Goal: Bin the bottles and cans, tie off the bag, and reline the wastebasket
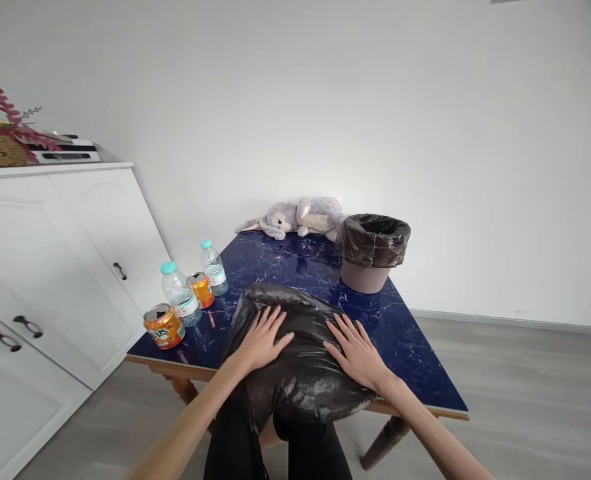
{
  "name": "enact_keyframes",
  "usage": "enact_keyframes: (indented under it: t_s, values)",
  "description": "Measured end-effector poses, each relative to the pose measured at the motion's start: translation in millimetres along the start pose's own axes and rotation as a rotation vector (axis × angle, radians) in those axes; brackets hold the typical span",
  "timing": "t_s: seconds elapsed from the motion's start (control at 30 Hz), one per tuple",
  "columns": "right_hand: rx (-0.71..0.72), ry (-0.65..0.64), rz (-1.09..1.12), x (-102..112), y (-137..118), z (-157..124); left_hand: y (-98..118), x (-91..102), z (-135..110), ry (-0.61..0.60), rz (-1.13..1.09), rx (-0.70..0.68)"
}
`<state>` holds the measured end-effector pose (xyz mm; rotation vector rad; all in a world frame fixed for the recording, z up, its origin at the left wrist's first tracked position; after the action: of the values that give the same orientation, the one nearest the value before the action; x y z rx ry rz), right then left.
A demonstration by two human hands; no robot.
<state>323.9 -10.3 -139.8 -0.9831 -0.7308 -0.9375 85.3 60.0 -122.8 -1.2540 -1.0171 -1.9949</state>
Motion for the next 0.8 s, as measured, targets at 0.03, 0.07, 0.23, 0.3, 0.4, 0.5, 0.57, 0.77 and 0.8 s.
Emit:
enact_keyframes:
  t_s: [0.03, 0.07, 0.23, 0.3, 0.4, 0.5, 0.57, 0.77, 0.8]
  values:
    - [-0.009, 0.001, -0.010, -3.6, 5.5, 0.6, -4.5, 8.7, 1.5, 0.031, -0.006, 0.013]
    - [-0.015, 0.006, -0.019, -5.1, 9.2, 1.7, -4.5, 18.9, 0.9, 0.071, -0.022, 0.017]
    - [-0.017, 0.087, -0.056, 11.4, -0.3, 1.4, 52.2, 60.2, -39.2, 0.110, -0.185, -0.154]
    - [0.053, 0.094, -0.028, 18.4, -14.1, -6.0, 74.8, 58.2, -67.1, -0.047, -0.209, -0.271]
    - [0.109, 0.008, 0.036, 17.6, -22.3, -20.8, 73.2, 49.0, -102.0, -0.195, -0.142, -0.376]
    - [0.094, -0.042, 0.063, 15.8, -14.0, -28.9, 37.9, 45.5, -113.6, -0.127, -0.007, -0.332]
    - [0.100, -0.058, 0.084, 17.4, -9.4, -31.2, 15.3, 48.4, -115.0, -0.041, 0.045, -0.296]
    - [0.204, -0.135, 0.173, 37.9, -16.5, -48.6, -14.4, 69.7, -119.3, 0.110, -0.128, -0.194]
    - [0.231, -0.156, 0.189, 40.9, -19.0, -53.2, -18.1, 75.3, -119.7, 0.157, -0.148, -0.145]
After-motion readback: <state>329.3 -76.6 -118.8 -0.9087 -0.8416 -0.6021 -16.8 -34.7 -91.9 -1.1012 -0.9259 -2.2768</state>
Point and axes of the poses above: each hand's wrist, its own z-axis towards the middle knuckle, its own x-axis out of the back of the hand, y = z × x, the point moved 8 cm from there along z, towards the middle knuckle, and after that the axes turned 13 degrees about y, right-handed, at the moved point
